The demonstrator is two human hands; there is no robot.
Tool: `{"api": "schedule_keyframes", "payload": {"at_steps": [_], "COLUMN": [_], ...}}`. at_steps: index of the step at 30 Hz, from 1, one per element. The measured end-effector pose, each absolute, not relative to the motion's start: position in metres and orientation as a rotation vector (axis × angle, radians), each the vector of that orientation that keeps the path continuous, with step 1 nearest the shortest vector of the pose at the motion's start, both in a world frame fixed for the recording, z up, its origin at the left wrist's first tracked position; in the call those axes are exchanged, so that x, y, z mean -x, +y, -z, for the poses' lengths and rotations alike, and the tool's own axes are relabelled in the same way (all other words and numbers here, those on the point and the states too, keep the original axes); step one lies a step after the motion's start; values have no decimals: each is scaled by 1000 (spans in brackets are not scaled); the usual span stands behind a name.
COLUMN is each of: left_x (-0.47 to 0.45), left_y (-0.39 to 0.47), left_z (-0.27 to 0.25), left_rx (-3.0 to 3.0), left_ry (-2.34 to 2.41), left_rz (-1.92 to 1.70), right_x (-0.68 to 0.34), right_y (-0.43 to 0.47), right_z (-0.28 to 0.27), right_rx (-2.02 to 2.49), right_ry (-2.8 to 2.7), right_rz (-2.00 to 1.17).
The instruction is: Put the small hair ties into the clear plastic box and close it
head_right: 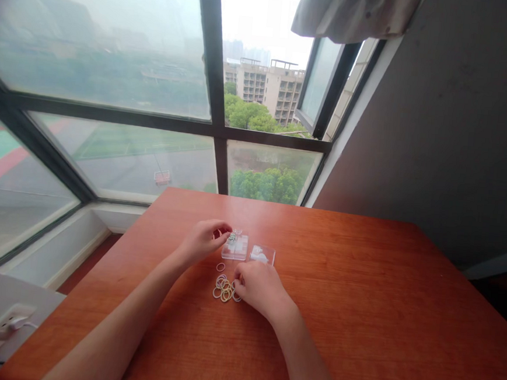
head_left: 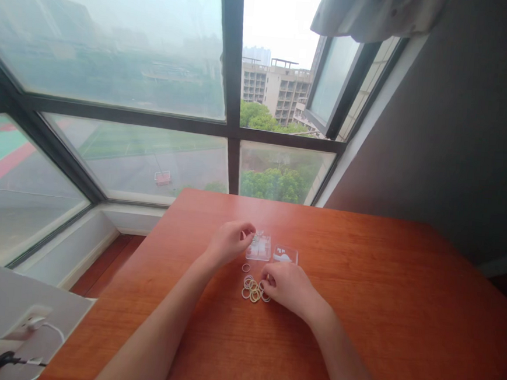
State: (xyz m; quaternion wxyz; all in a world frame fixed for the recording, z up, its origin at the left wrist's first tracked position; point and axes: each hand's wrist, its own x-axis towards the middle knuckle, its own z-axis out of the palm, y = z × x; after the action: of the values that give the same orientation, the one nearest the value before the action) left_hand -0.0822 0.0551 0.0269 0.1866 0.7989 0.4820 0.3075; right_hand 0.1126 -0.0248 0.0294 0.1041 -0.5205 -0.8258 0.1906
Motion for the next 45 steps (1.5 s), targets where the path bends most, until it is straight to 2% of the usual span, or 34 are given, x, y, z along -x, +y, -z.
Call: {"api": "schedule_keyframes", "payload": {"at_steps": [5,17,29,45], "left_x": [79,68,57,57], "left_y": [53,45,31,33], "left_z": [-28,-38,-48,-43], "left_rx": [-2245,-2137,-2064,-2118], "left_ry": [1328,1168,948,1013], "left_rz": [-875,-875,-739,-753], "right_x": [-112,-120,-120,-119], "right_y": [-23,-13,-13,-15], "right_z": [-27,-27,-25,-28], "right_rx": [1501,1421,1491,1531], "right_ry": [-2335,-1699,-1747,-1811], "right_rz": [-565,-416,-341,-255]}}
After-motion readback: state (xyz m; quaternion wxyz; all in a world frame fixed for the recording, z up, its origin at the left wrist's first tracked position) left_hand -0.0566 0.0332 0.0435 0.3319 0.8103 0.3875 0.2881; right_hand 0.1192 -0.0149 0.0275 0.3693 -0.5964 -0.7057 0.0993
